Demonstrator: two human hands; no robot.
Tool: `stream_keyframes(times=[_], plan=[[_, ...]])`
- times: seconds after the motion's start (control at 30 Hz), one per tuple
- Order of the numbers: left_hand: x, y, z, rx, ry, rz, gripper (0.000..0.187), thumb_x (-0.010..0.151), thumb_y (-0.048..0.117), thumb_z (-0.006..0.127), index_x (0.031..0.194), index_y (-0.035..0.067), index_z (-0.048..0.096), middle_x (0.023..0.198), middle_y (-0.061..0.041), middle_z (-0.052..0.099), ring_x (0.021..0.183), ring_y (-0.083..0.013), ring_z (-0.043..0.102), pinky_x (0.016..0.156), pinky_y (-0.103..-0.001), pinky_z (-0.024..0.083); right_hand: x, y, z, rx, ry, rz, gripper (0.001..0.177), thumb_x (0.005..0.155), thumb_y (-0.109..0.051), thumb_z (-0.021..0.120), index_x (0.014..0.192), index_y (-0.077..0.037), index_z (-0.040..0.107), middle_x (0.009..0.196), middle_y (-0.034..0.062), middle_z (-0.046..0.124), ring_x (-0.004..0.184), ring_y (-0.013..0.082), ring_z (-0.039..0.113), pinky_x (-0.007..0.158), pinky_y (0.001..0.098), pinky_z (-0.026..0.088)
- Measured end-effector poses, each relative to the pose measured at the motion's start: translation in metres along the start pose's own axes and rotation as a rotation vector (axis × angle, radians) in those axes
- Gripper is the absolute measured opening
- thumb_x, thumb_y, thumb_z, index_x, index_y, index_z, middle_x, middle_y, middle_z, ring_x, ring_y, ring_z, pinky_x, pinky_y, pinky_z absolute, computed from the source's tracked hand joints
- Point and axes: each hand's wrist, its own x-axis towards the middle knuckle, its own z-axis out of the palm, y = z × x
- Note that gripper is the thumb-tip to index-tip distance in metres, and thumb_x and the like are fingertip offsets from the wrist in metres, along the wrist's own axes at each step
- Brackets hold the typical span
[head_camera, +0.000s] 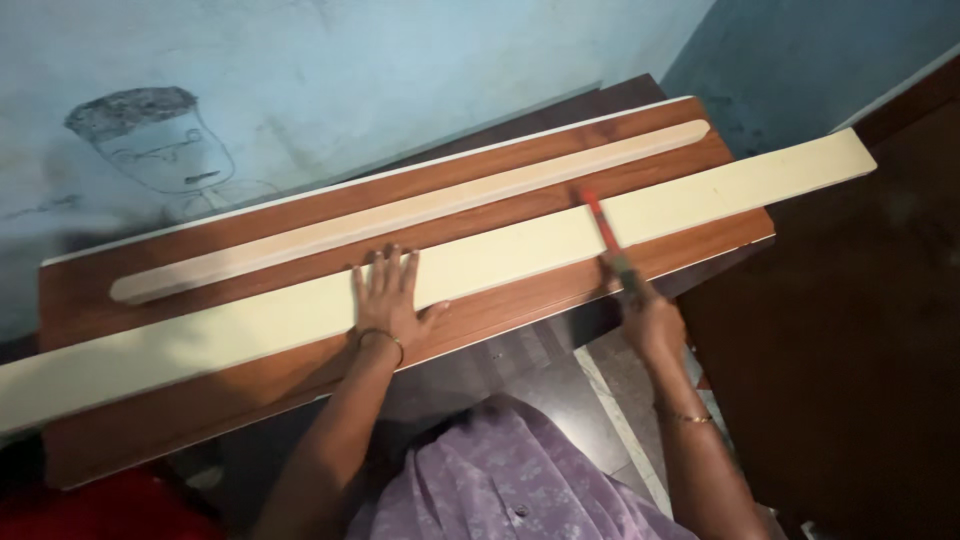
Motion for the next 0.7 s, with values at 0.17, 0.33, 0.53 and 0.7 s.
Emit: stream_keyframes(times=[0.17,0.33,0.53,0.7], plan=[[-0.032,-0.051,0.017,-0.181,0.268,0.017,0.098,0.087,0.073,0.049,0.16,0.012,0.026,0.168,-0.019,0.018,0.155,-0.0374,0.01,0.123,-0.06,0.002,-0.011,0.013,0.018,0.129,0.128,-0.009,0.06,0.089,-0.012,0.061,0.147,-0.028,0.055,0.109,0.0274,0.072,0.098,0.0465,0.069,0.08,0.0546,0.056],[-0.105,-0.125,0.037,-0.076,0.358,-0.187,0.088,0.092,0.068,0.047,0.159,0.013,0.031,0.168,-0.018,0.02,0.156,-0.0386,0.013,0.123,-0.061,0.005,-0.092,-0.059,0.059,-0.015,-0.156,-0.126,0.074,0.092,-0.006,0.057,0.156,-0.039,0.041,0.092,0.0256,0.074,0.081,0.0419,0.075,0.073,0.0548,0.058],[-0.119,-0.149,0.049,-0.157,0.406,-0.137,0.085,0.095,0.063,0.045,0.16,0.01,0.032,0.169,-0.018,0.021,0.155,-0.0404,0.018,0.123,-0.061,0.009,-0.15,-0.123,0.101,0.095,-0.145,-0.461,0.053,0.093,-0.012,0.06,0.144,-0.028,0.058,0.091,0.0284,0.071,0.081,0.0467,0.071,0.07,0.0571,0.055],[-0.125,-0.184,0.045,-0.273,0.335,-0.025,0.079,0.093,0.059,0.054,0.157,0.017,0.036,0.167,-0.015,0.027,0.153,-0.0394,0.024,0.121,-0.059,0.016,-0.101,-0.1,0.072,0.01,-0.167,-0.147,0.033,0.101,-0.029,0.063,0.133,-0.019,0.068,0.088,0.0213,0.076,0.079,0.0309,0.076,0.068,0.0483,0.06]])
